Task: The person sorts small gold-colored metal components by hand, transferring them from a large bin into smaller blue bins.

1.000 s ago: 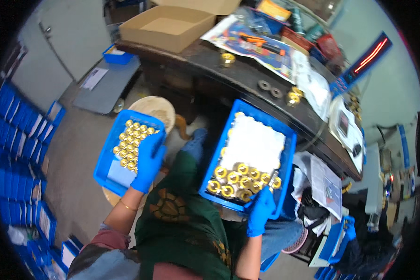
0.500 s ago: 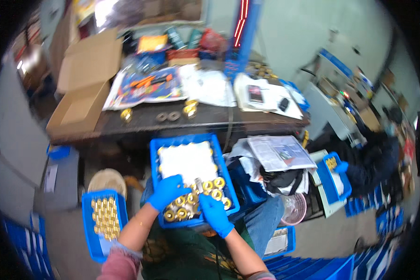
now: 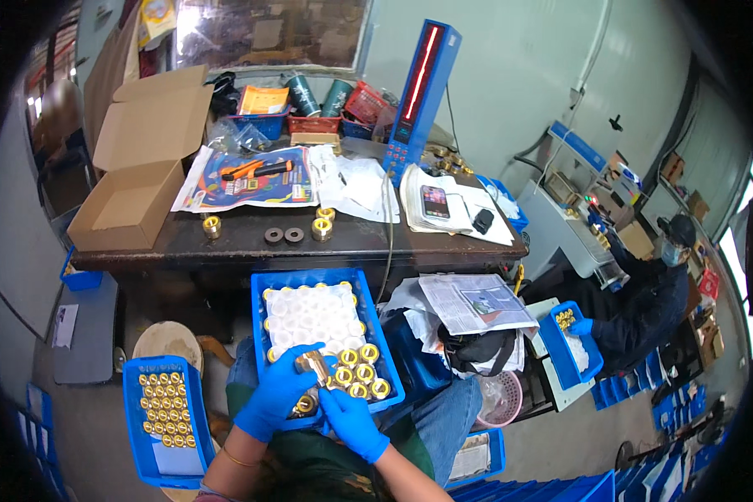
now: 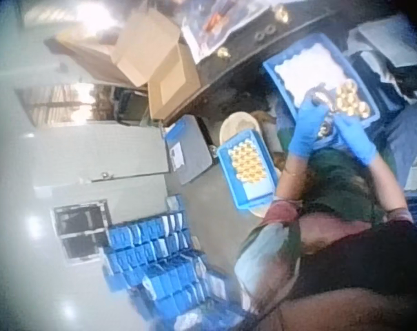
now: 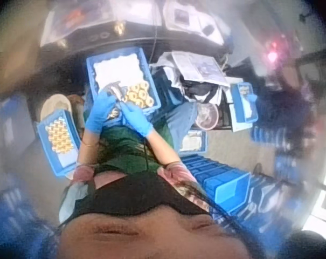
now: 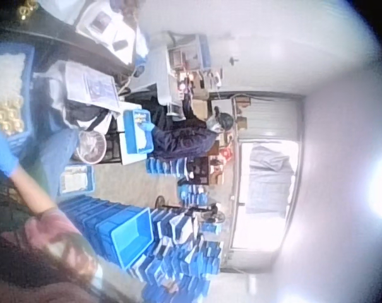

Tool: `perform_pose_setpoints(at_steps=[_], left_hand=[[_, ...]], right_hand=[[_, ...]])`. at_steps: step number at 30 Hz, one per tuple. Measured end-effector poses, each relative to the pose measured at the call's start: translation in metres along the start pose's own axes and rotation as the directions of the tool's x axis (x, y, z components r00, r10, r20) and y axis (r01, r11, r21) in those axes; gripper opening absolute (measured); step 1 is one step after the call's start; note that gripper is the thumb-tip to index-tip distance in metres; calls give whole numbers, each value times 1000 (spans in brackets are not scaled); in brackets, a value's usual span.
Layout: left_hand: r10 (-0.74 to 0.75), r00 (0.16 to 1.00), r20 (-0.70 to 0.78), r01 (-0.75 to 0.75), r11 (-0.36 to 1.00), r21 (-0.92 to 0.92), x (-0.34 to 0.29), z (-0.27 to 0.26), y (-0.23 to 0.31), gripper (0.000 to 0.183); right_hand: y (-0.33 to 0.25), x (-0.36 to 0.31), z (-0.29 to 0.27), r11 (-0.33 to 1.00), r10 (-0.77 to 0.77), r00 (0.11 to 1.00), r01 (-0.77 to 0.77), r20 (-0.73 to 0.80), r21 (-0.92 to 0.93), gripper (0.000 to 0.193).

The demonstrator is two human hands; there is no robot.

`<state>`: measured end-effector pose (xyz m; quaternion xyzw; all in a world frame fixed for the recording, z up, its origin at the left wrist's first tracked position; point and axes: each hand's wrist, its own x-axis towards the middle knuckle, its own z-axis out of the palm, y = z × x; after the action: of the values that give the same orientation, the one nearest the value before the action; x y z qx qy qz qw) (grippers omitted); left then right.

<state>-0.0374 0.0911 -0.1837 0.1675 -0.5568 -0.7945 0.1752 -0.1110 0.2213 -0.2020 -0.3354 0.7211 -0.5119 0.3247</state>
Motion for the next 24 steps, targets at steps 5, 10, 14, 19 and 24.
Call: perform_pose_setpoints(at_steps=[5,10,14,19,24], left_hand=[[215,961,-172,-194,972,132,-10,23,-3,41],[16,983,-185,-22,999,-32,-10,13,-15,37],[27,985,-170,-46,993,-108,-6,23,-19,38],[183,983,-31,-183,983,-7,-12,16,1,55],[155,980,-128,-158,987,-13,-19,18,0,68]], right_hand=[[12,3,12,852,-457,864,358,-209,-382,18],[9,-3,10,901,-347,908,254,-234,-352,17],[8,-6,19,914,-376,897,317,-233,-253,17],[13,-4,11,936,-328,898,266,-292,-230,18],[26,-3,22,942,-273,939,216,-209,-259,21]])
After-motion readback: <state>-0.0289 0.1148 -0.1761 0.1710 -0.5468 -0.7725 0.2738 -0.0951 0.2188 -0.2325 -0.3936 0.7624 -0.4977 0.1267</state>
